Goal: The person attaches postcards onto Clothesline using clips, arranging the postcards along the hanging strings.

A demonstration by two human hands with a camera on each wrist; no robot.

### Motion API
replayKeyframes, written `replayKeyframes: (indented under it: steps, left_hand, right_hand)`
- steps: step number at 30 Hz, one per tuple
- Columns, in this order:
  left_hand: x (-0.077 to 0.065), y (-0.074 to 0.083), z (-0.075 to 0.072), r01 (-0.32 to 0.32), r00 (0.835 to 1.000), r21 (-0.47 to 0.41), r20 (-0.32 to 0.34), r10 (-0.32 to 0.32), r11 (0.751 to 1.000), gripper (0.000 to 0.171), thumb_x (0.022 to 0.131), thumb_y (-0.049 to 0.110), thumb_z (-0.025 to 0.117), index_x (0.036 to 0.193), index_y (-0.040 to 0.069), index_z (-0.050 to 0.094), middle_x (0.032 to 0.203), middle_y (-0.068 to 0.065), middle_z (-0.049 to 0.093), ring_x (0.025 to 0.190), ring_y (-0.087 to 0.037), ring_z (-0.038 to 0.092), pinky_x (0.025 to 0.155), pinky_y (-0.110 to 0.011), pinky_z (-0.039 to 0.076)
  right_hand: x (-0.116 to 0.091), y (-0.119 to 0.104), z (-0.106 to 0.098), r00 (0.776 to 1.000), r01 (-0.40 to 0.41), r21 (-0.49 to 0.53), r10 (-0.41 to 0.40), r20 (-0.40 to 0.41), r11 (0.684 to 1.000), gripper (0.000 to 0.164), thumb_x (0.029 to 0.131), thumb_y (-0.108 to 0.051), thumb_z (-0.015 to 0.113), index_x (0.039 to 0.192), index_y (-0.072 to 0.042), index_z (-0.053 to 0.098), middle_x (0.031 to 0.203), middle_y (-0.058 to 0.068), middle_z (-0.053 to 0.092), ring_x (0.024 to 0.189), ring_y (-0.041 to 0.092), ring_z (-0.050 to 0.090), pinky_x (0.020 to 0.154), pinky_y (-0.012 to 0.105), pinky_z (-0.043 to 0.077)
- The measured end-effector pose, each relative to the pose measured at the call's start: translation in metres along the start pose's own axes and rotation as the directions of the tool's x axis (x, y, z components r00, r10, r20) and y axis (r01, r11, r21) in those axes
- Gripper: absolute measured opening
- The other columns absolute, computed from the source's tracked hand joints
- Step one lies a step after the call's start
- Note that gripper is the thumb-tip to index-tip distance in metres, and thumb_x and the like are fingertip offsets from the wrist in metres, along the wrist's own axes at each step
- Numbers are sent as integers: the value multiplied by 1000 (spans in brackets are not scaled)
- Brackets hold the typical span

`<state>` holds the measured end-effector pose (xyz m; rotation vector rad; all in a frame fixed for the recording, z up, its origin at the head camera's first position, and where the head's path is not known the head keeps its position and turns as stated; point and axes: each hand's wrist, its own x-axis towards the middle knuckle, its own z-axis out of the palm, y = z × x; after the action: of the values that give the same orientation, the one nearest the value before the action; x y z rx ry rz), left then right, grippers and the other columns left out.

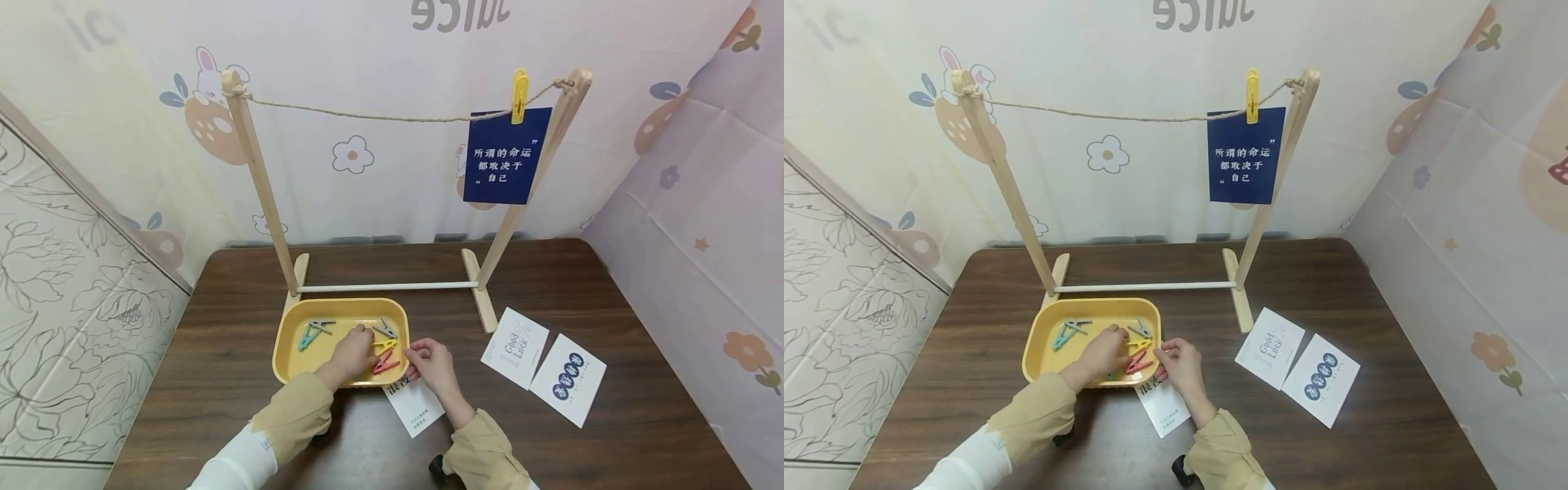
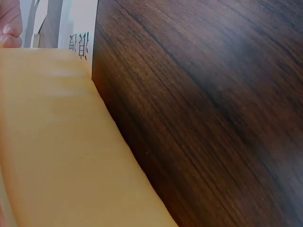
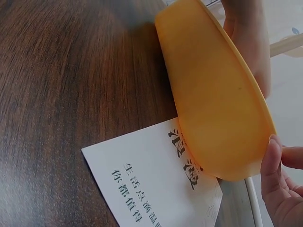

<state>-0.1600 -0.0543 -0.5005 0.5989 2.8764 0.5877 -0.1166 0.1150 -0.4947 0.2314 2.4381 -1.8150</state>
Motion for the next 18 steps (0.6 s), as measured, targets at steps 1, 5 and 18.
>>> replayKeyframes:
  steps: [1, 5, 18]
  left_hand:
    - [0, 0, 1, -1, 1000, 10, -3, 1, 1000, 34, 67, 17, 75, 89, -2, 58, 86, -12, 51, 74, -23, 52, 60, -32, 48]
    - [1, 1, 5, -17, 1000, 66, -24, 19, 998, 31, 66, 18, 76, 83, 0, 58, 82, -9, 49, 72, -21, 50, 59, -31, 48]
    - [1, 0, 6, -17, 999, 52, -26, 19, 998, 25, 68, 14, 74, 77, -2, 57, 74, -8, 49, 66, -19, 50, 59, -31, 46]
  right_hand:
    - [0, 0, 0, 1000, 1, 0, -1, 2, 1000, 16, 83, -5, 60, 91, 8, 56, 64, 17, 60, 44, 14, 55, 48, 39, 50]
    - [-1, 1, 0, 1000, -16, 6, 16, 3, 1000, 16, 83, -5, 60, 91, 8, 56, 66, 19, 60, 44, 13, 55, 47, 37, 51]
    - [0, 3, 1, 1000, 7, 37, -6, -10, 999, 14, 83, -4, 60, 89, 9, 55, 64, 20, 59, 44, 17, 56, 48, 41, 50]
